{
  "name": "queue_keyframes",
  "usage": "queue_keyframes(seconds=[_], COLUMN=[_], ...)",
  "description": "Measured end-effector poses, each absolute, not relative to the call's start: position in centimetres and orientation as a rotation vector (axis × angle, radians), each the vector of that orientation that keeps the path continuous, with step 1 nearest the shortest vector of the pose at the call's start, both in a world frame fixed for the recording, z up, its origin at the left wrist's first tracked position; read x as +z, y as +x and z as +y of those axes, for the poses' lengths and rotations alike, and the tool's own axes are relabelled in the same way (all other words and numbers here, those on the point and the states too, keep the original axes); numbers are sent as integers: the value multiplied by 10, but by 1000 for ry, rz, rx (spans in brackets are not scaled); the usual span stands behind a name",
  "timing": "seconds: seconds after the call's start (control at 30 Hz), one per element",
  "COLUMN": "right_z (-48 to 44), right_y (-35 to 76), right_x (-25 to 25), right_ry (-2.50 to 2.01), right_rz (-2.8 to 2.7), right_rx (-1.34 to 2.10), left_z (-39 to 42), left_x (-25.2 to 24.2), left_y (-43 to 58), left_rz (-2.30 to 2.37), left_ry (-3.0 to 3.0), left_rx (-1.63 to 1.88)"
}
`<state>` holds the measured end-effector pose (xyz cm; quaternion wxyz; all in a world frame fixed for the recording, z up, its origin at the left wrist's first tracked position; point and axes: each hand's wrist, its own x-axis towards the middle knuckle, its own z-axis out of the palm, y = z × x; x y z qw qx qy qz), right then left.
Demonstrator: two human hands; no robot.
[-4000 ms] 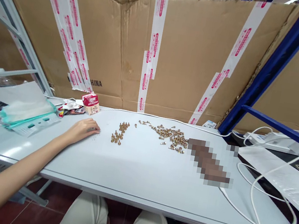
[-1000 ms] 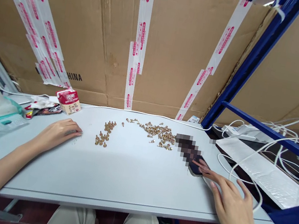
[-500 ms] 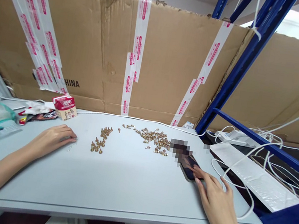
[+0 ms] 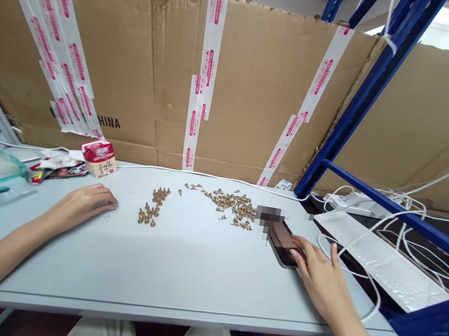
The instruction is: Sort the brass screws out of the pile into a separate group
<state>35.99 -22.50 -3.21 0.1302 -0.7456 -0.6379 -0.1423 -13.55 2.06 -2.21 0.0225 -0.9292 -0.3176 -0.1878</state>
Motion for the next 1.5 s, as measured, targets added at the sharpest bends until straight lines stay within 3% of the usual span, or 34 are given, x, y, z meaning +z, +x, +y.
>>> queue_keyframes(seconds=[0.6,0.87,1.13,1.4,1.5], right_z=[-217,-231,-143,-71,-71], right_y=[351,344,232,148,129], right_x=[-25,-5,29,5,-6], right_ry=[-2159,-2027,-1673,-1541,-1505], right_rz=[-1889,-1857,-2189,-2157,-2009], right_rx=[-233,-309,130,417,453], left_z=[22,19,24,52,55], left_x=[-23,-24,5,9,-4], left_y=[-138,-128,-83,-28,-32], left_rz=[-976,-1014,-1013,-1274,-1369], left_ry=[-2854,-2912,-2996,-2998,-3054], left_rx=[-597,-608,-854,-1551,-1589])
